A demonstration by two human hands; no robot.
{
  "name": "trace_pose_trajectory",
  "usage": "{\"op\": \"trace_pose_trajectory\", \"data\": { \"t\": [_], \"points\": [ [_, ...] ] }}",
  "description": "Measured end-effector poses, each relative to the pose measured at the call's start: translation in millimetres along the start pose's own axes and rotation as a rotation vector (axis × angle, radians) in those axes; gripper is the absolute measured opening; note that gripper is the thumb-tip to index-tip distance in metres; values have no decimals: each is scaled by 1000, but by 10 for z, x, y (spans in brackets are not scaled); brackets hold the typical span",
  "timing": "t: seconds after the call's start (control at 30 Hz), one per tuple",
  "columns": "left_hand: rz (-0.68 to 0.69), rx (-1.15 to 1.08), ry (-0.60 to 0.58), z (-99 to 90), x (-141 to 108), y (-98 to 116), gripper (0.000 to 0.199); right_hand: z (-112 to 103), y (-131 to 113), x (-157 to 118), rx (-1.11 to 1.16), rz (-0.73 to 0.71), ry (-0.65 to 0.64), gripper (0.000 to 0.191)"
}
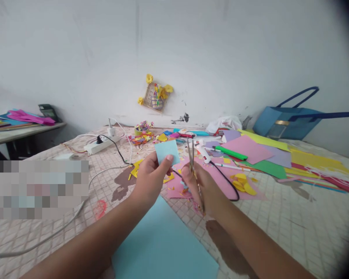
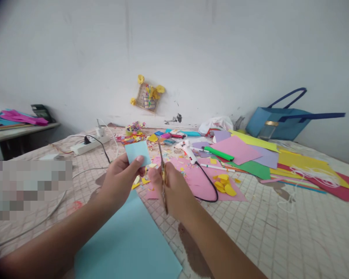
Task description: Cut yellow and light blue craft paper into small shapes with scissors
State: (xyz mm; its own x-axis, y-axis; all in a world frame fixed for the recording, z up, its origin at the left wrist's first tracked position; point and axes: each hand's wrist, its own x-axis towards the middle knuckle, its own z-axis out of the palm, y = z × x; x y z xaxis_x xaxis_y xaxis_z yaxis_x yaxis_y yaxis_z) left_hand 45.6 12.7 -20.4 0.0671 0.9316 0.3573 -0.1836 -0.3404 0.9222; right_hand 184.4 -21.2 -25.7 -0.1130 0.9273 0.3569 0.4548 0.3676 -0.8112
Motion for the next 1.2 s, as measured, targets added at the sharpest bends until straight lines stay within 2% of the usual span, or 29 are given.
{"op": "trace_pose_trajectory", "data": {
  "t": [0.23, 0.7, 1.2],
  "points": [
    [41, 17, 108, 1, -40, 42, 21, 145, -19, -93, -90, -93, -94, 27],
    [56, 72, 71, 69, -128, 78, 20, 194, -13, -103, -121, -94, -91, 25],
    [71, 154, 113, 69, -124, 64, 21, 214, 31, -70, -137, -83, -108, 29]
  ]
}}
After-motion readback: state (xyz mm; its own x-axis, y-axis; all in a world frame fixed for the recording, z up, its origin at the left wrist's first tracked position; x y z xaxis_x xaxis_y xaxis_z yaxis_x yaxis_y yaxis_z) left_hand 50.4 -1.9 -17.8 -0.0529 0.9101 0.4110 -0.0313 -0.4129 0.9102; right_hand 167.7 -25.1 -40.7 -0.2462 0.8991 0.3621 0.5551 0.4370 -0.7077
